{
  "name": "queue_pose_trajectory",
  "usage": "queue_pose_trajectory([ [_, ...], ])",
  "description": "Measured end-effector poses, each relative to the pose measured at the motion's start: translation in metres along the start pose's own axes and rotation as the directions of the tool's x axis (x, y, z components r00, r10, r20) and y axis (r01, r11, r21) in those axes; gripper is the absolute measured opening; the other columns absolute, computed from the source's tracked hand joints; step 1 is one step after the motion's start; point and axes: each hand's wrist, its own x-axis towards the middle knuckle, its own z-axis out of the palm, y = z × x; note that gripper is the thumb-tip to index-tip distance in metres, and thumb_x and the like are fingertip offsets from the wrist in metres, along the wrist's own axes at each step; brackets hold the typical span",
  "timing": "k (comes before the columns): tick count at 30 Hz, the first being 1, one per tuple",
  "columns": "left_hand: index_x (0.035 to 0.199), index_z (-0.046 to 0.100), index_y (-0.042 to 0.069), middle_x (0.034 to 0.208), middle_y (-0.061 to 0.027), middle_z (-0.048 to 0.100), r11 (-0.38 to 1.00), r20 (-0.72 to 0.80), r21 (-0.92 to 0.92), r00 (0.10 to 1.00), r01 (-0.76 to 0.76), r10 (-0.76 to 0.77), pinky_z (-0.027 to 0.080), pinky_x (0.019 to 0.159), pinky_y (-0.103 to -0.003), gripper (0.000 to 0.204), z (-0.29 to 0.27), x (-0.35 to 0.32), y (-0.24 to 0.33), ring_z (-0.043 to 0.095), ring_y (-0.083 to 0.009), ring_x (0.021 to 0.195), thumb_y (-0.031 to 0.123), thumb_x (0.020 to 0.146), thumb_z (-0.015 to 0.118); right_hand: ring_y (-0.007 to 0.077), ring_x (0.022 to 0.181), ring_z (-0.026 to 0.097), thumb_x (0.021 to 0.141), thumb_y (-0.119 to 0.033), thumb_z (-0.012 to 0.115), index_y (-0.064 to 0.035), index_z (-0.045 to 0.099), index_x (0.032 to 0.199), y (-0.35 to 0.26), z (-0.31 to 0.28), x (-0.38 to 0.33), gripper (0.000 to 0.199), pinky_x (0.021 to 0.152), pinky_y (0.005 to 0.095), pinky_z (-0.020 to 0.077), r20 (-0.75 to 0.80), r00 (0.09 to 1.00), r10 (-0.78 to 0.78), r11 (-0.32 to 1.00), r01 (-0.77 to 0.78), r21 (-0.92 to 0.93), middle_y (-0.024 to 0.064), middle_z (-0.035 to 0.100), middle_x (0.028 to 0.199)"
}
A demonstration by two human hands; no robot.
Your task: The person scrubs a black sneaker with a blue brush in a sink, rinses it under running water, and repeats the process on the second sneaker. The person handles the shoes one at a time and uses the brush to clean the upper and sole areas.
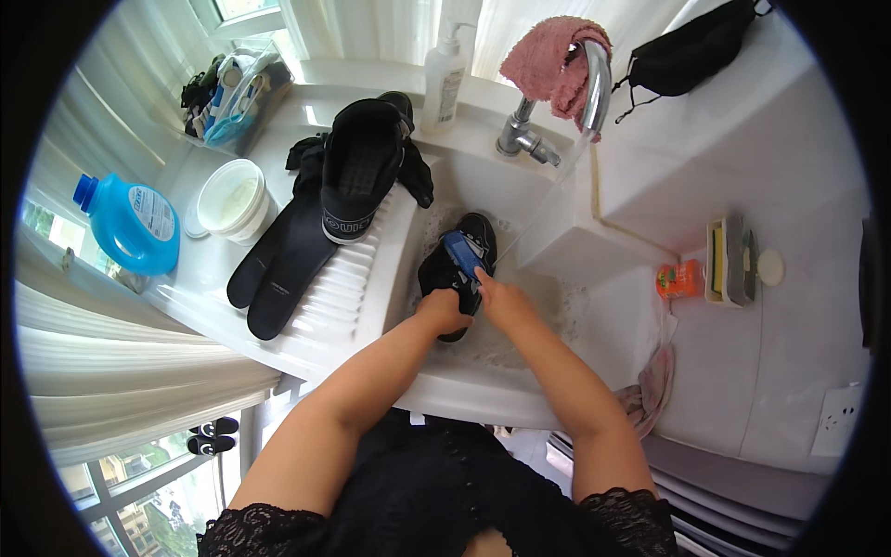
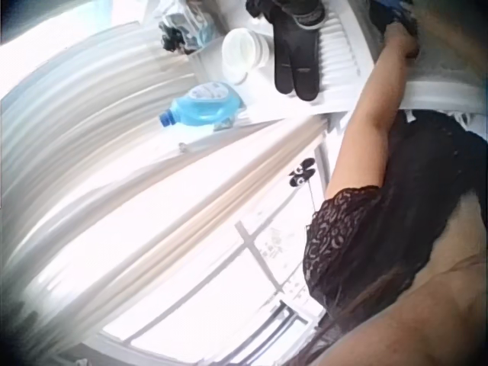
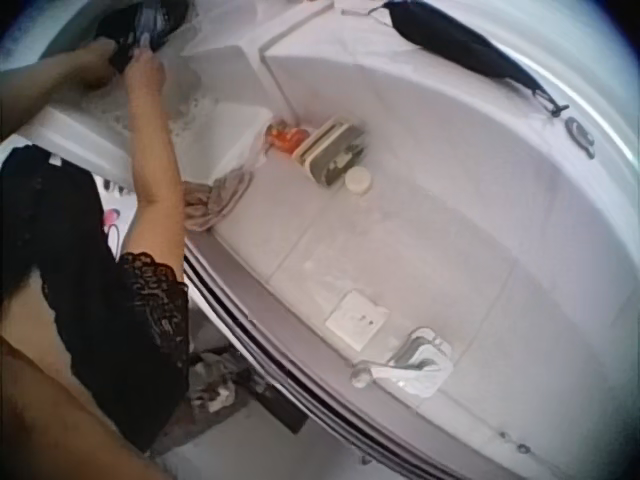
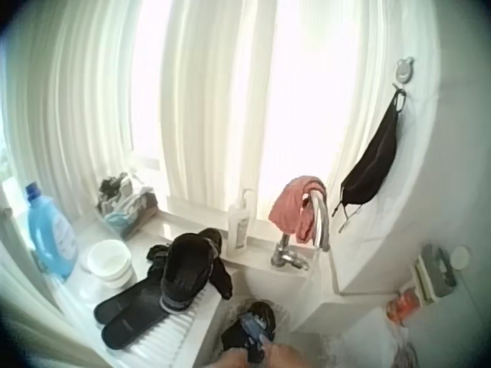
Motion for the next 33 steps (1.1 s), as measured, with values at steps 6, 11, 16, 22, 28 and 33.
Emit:
queue_pose_trajectory([
  [6,0.121,0.055,-0.001,0.116,-0.0216,0.061,0.968,-0.162,-0.204,0.980,-0.147,0.115,0.044,0.096,-0.038,0.072,0.037,0.027,-0.022,0.057,-0.0340,0.112,0.044,0.069,0.077,0.0380,0.083,0.063,0.093,-0.026,0.051,-0.0203,0.055,0.130,0.039,-0.065,-0.073,0.038,0.076,0.0435,0.0490,-0.053,0.978,0.202,0.970,-0.192,0.147,0.0208,0.065,0.091],
  [11,0.121,0.052,0.005,0.118,-0.0201,0.058,0.828,-0.179,-0.557,0.983,-0.069,-0.039,0.042,0.096,-0.036,0.058,0.009,0.023,0.008,0.055,-0.0330,0.112,0.029,0.073,0.075,0.0346,0.078,0.064,0.092,-0.025,0.054,-0.0168,0.054,0.130,0.047,-0.083,-0.124,0.040,0.073,0.0402,0.0486,-0.077,0.964,0.256,0.918,-0.217,0.332,0.0205,0.065,0.086],
  [16,0.126,0.049,0.005,0.115,-0.0135,0.059,0.547,-0.217,-0.827,0.971,-0.127,-0.103,0.043,0.090,-0.033,0.053,0.007,0.031,0.055,0.056,-0.0244,0.107,0.015,0.078,0.068,0.0322,0.074,0.063,0.090,-0.023,0.056,-0.0130,0.053,0.131,0.010,-0.087,-0.129,0.042,0.071,0.0376,0.0481,-0.047,0.961,0.273,0.859,-0.221,0.461,0.0203,0.064,0.082],
  [22,0.135,0.040,0.004,0.121,-0.0131,0.053,0.079,-0.083,-0.994,0.987,-0.073,-0.134,0.036,0.100,-0.033,0.050,0.021,0.013,0.075,0.049,-0.0240,0.116,0.010,0.088,0.056,0.0273,0.071,0.059,0.085,-0.017,0.060,-0.0142,0.048,0.136,0.008,-0.083,-0.137,0.052,0.069,0.0352,0.0464,-0.085,0.962,0.258,0.875,-0.195,0.444,0.0168,0.060,0.077],
  [28,0.125,0.044,0.006,0.122,-0.0150,0.051,-0.380,0.221,-0.898,0.974,0.222,0.047,0.039,0.097,-0.048,0.034,0.037,0.021,0.045,0.051,-0.0306,0.112,0.010,0.091,0.046,0.0289,0.072,0.060,0.086,-0.018,0.059,-0.0161,0.049,0.135,0.014,-0.084,-0.140,0.050,0.070,0.0357,0.0474,0.067,0.994,0.090,0.942,-0.107,0.318,0.0165,0.061,0.079],
  [33,0.116,0.048,0.002,0.112,-0.0131,0.056,-0.097,0.512,-0.855,0.859,0.510,0.010,0.047,0.086,-0.053,0.028,0.029,0.002,0.052,0.057,-0.0306,0.100,0.011,0.090,0.048,0.0370,0.086,0.064,0.088,-0.020,0.053,-0.0151,0.056,0.127,0.024,-0.065,-0.100,0.039,0.075,0.0439,0.0510,0.076,0.990,0.117,0.991,-0.111,-0.081,0.0194,0.067,0.091],
])
